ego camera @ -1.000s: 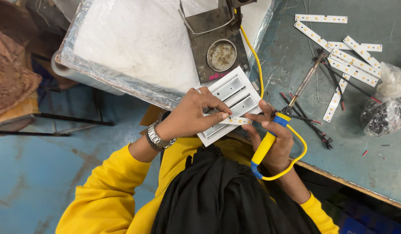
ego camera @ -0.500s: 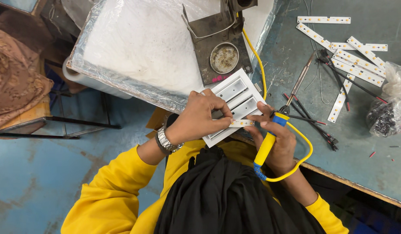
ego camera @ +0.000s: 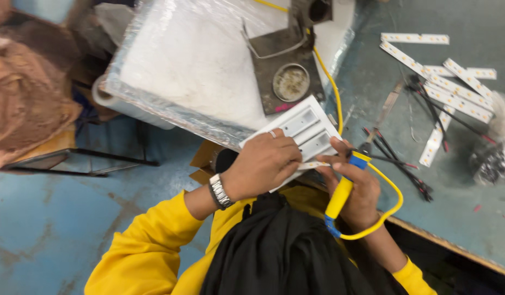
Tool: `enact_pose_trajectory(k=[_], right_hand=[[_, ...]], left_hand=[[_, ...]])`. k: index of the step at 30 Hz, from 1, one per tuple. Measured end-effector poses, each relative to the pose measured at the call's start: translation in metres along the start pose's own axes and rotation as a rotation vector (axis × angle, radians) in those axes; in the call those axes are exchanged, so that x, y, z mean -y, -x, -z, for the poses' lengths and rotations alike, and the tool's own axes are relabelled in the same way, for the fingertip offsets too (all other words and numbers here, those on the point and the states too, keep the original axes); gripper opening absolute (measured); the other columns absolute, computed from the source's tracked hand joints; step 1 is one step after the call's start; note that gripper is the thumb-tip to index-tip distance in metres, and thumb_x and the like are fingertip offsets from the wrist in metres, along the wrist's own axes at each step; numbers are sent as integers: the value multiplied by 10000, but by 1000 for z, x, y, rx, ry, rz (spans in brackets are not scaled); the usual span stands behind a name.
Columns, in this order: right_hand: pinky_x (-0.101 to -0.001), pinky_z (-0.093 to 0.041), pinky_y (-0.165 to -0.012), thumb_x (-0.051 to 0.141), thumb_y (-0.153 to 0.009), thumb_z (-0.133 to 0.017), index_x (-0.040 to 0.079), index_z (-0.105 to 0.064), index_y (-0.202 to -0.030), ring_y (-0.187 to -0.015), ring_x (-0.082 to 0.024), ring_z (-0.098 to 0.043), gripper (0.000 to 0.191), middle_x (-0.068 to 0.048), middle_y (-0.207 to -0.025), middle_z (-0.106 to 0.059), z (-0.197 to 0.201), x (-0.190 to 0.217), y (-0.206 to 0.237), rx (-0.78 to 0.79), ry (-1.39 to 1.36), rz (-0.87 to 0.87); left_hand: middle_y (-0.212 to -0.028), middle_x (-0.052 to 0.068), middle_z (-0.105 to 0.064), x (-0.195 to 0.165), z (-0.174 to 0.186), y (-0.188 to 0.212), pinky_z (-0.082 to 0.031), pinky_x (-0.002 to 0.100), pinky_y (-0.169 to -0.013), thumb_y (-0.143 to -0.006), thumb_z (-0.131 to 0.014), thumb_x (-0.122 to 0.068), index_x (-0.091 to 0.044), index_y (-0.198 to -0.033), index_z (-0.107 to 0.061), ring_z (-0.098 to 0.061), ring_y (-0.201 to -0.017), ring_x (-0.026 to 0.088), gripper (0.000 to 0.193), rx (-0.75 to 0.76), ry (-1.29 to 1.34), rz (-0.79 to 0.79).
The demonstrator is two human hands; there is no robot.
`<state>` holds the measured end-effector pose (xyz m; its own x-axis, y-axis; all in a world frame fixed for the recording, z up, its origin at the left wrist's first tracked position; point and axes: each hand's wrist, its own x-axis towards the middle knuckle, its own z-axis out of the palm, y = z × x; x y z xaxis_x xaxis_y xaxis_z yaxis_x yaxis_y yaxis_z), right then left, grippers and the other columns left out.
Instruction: The person assembles an LED light fixture by soldering wires to LED strips and placing them into a white housing. They use a soldering iron and solder to connect the wires, then position the strips inside the fixture.
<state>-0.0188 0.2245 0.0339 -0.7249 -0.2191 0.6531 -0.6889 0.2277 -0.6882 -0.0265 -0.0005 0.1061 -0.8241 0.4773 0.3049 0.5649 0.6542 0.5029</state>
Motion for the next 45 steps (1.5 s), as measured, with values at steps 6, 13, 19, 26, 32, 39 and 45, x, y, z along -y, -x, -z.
enact_pose_trajectory(k=[6,13,19,26,32,39,45], right_hand=[[-364,-613,-887,-93,-870,-740,82,-399,-1196,-1054,-335,-753,503,-296,-1419,-570,-2,0,4,25,-4,-60],[-404,-615,-924,-84,-877,-748,90,-372,-1201,-1071,-339,-744,526,-309,-1389,-580,-4,-6,7,4,-16,-5],[-396,-615,-891,-85,-890,-743,94,-372,-1194,-1039,-333,-746,512,-317,-1390,-581,-13,-9,15,-26,-19,-11],[-408,-640,-922,-90,-907,-759,113,-362,-1215,-1089,-345,-739,542,-295,-1427,-543,-20,-11,27,-67,-85,-22],[-423,-632,-955,-100,-902,-781,118,-362,-1232,-1110,-336,-738,576,-284,-1433,-542,-19,-6,27,-56,-66,-24],[-459,-599,-1026,-102,-889,-785,106,-373,-1230,-1104,-350,-743,574,-290,-1403,-564,-18,-3,25,-55,-16,-3],[-467,-572,-1072,-90,-893,-793,107,-363,-1223,-1114,-353,-742,577,-284,-1398,-574,-18,0,23,-56,6,-5]], left_hand=[[-920,33,-685,8,-1,5,-522,408,-767,-896,-681,-215,-126,-924,-706,-673,-904,279,97,42,145,103],[-923,101,-677,25,-7,2,-536,411,-801,-908,-686,-177,-74,-963,-698,-679,-901,310,118,70,342,-23],[-973,90,-671,25,1,6,-534,397,-858,-917,-691,-169,-64,-960,-705,-667,-956,296,115,80,319,-88],[-942,54,-654,13,3,16,-487,410,-849,-897,-754,-204,-96,-914,-737,-622,-949,275,111,-41,239,8],[-962,28,-684,6,1,25,-448,389,-824,-879,-784,-183,-117,-954,-775,-624,-944,242,101,-105,270,84],[-947,27,-682,7,-7,26,-480,381,-842,-868,-792,-156,-107,-931,-765,-630,-935,234,85,-154,264,98],[-949,34,-674,7,-8,28,-486,389,-850,-873,-809,-155,-98,-935,-754,-621,-942,248,101,-182,253,61]])
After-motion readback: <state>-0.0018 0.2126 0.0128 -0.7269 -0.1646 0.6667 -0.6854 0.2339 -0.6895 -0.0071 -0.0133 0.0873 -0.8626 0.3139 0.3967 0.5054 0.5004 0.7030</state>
